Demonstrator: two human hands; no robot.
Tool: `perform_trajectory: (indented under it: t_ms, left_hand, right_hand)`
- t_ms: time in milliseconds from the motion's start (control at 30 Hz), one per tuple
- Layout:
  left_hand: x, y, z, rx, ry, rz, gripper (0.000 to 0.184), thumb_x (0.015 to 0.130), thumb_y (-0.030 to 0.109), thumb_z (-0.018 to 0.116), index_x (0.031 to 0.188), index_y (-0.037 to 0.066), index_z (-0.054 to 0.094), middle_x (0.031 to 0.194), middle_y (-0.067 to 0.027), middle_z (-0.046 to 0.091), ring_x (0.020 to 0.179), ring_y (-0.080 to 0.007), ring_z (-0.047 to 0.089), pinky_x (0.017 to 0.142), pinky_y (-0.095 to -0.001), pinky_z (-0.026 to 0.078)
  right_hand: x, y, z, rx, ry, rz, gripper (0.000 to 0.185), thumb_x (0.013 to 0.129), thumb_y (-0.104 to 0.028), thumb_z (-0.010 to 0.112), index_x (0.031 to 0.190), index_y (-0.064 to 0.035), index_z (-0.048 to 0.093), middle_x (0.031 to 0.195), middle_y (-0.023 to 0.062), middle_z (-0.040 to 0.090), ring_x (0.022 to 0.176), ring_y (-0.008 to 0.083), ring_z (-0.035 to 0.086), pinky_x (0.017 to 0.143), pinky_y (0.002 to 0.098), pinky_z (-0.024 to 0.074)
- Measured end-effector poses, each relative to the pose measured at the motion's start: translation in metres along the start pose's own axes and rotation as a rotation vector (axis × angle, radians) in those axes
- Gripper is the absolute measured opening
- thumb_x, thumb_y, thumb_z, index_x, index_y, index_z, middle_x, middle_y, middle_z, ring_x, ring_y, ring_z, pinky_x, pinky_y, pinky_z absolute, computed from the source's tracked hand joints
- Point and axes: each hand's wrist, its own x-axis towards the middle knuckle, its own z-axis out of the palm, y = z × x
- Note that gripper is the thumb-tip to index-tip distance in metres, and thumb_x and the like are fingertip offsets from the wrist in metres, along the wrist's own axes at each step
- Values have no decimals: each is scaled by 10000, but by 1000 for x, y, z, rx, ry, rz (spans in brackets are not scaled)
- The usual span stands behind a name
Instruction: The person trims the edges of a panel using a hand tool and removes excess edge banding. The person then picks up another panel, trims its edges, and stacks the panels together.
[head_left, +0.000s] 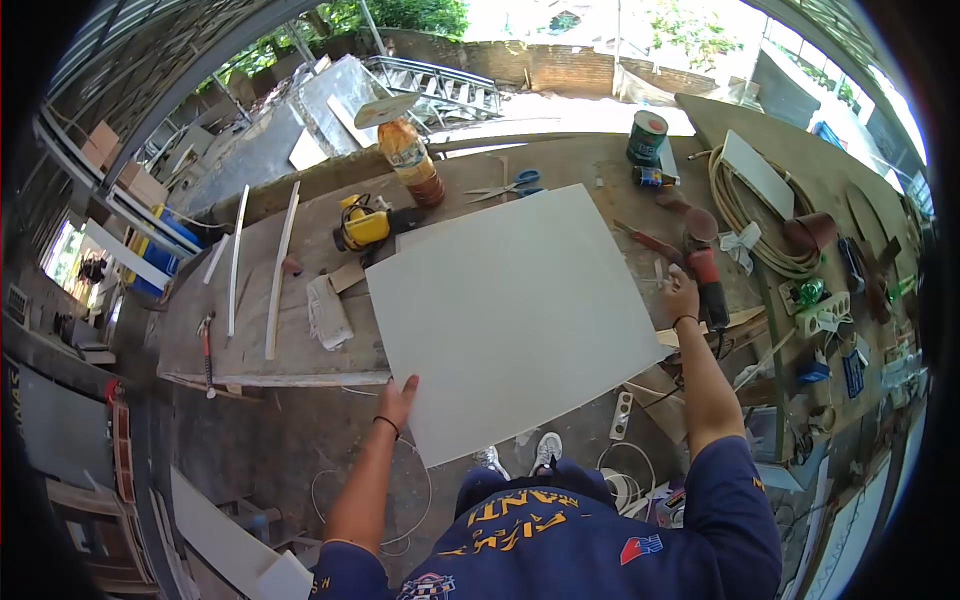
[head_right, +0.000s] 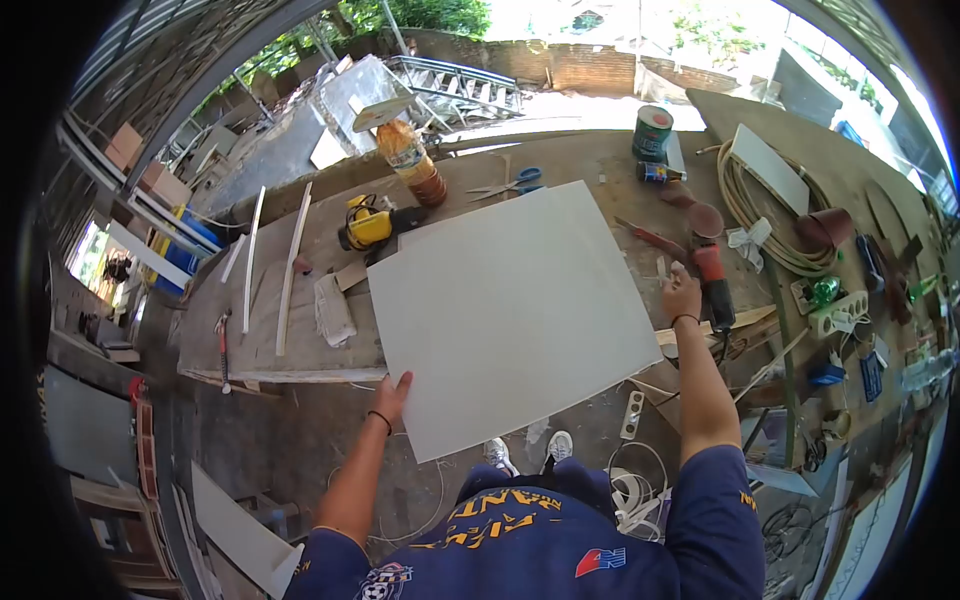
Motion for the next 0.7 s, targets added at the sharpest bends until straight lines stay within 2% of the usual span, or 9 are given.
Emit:
perform_trajectory:
  t_ms: [67, 200, 267, 333, 367, 433, 467, 533, 700]
  left_hand:
    - [-2, 2, -3, 25, 8, -21, 711, 856, 612, 591, 1125, -46, 585, 1051, -217, 677, 1010, -339, 651, 861, -393, 494]
    - [6, 20, -7, 75, -66, -78, 727, 864, 629, 563, 1088, -62, 592, 1025, -235, 676, 968, -344, 655, 848, -401, 495]
    - [8, 39, -9, 117, -92, -55, 724, 873, 625, 554, 1062, -73, 593, 1007, -238, 676, 927, -338, 654, 834, -403, 494]
    - [18, 29, -4, 236, -83, -1, 735, 868, 633, 555, 1061, -76, 594, 989, -236, 679, 908, -315, 656, 816, -404, 494]
    - [20, 29, -3, 238, -122, 14, 735, 868, 633, 555, 1061, -76, 594, 989, -236, 679, 908, -315, 656, 816, -404, 494]
    - [20, 32, -8, 272, -77, 45, 756, 862, 654, 546, 1036, -80, 593, 958, -222, 678, 878, -285, 647, 794, -399, 493]
    - [19, 35, -9, 275, -98, 52, 756, 862, 654, 546, 1036, -80, 593, 958, -222, 678, 878, -285, 647, 794, -399, 493]
    - [16, 40, -14, 223, -118, 50, 781, 856, 675, 534, 1035, -84, 580, 953, -195, 671, 847, -257, 625, 785, -382, 489]
    - [2, 43, -14, 163, -182, -22, 774, 865, 676, 520, 1047, -74, 579, 957, -154, 666, 852, -222, 608, 790, -360, 484]
  right_hand:
    - [-9, 5, -6, 167, 114, -13, 298, 855, -270, 621, 1121, -136, 636, 914, 186, 630, 872, 344, 631, 806, 413, 512]
    - [-47, 9, -18, 687, 217, 59, 178, 940, -180, 551, 1095, -124, 617, 775, 29, 575, 671, 135, 569, 618, 270, 481]
    - [-81, -19, -55, 895, 212, 207, 238, 927, -139, 556, 1164, -139, 583, 766, -10, 546, 659, 70, 541, 537, 226, 441]
    - [-107, -24, -73, 986, 281, 251, 296, 913, -105, 563, 1207, -128, 543, 759, -14, 537, 649, 61, 533, 512, 208, 427]
    - [-119, -23, -80, 1002, 305, 285, 332, 888, -93, 583, 1213, -62, 523, 781, 2, 558, 649, 67, 536, 520, 209, 442]
    - [-137, -8, -90, 939, 265, 404, 334, 865, -96, 590, 1186, -21, 536, 812, 9, 582, 652, 74, 546, 555, 213, 470]
    - [-145, 2, -92, 929, 278, 419, 334, 865, -96, 590, 1186, -21, 536, 812, 9, 582, 652, 74, 546, 555, 213, 470]
    - [-161, 21, -92, 1210, 213, 558, 326, 844, -94, 590, 1155, -4, 554, 835, 13, 597, 666, 82, 558, 595, 225, 495]
    - [-191, 26, -93, 1300, 235, 586, 309, 836, -105, 604, 1133, -24, 571, 881, 8, 602, 686, 77, 564, 605, 224, 489]
